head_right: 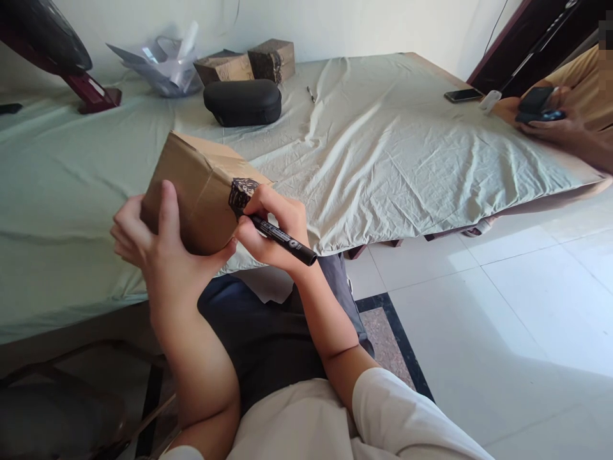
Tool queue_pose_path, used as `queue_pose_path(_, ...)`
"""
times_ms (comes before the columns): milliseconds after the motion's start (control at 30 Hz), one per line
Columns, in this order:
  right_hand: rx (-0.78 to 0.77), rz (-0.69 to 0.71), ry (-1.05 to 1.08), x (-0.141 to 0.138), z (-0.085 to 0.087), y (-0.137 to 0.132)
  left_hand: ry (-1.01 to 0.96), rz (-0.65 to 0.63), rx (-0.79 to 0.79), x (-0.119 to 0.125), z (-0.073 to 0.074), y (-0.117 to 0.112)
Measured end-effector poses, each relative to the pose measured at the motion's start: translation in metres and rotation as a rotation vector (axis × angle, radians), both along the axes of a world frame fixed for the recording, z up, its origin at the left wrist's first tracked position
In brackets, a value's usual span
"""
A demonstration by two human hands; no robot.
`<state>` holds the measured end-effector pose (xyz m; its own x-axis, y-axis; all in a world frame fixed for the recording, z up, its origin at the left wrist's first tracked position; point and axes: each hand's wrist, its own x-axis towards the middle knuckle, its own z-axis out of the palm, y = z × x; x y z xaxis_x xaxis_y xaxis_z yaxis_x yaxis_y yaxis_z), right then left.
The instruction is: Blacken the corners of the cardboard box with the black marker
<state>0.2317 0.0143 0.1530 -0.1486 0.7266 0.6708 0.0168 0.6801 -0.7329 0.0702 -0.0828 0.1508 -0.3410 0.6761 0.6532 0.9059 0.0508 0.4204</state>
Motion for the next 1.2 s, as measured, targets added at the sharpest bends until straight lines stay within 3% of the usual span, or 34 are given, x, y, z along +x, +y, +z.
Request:
queue_pose_path(167, 0.096, 0.088, 0.195, 0.001, -0.001, 0.001, -0.102, -0.063, 0.071, 0.002, -0.013, 0.014)
queue_pose_path(300, 0.008, 0.088, 0.120, 0.004, -0.005, 0.003, -0.246, -0.127, 0.217, 0.010, -0.034, 0.037)
queue_pose_path(500, 0.039, 0.066, 0.136, 0.010, -0.007, 0.011, -0.532, -0.312, 0.240, 0.006, -0.062, 0.061)
queue_pose_path(600, 0.074, 0.003, 0.076, 0.009, 0.009, 0.024, -0.572, -0.308, 0.264, -0.004, -0.068, 0.068)
queue_pose_path(667, 0.156, 0.045, 0.044, 0.006, 0.028, 0.036, -0.566, -0.293, 0.284, -0.010, -0.071, 0.072)
queue_pose_path(733, 0.261, 0.210, -0.001, 0.002, 0.050, 0.050, -0.532, -0.285, 0.308, -0.014, -0.074, 0.075)
queue_pose_path(833, 0.301, 0.420, -0.189, -0.007, 0.080, 0.066, -0.429, -0.249, 0.313, -0.016, -0.077, 0.077)
queue_pose_path(900, 0.306, 0.480, -0.233, -0.015, 0.093, 0.070, -0.358, -0.206, 0.287, -0.015, -0.076, 0.076)
queue_pose_path(1000, 0.258, 0.502, -0.300, -0.027, 0.101, 0.068, -0.290, -0.176, 0.252, -0.012, -0.073, 0.073)
queue_pose_path(1200, 0.180, 0.553, -0.330, -0.038, 0.095, 0.065, -0.271, -0.166, 0.239, -0.011, -0.072, 0.069)
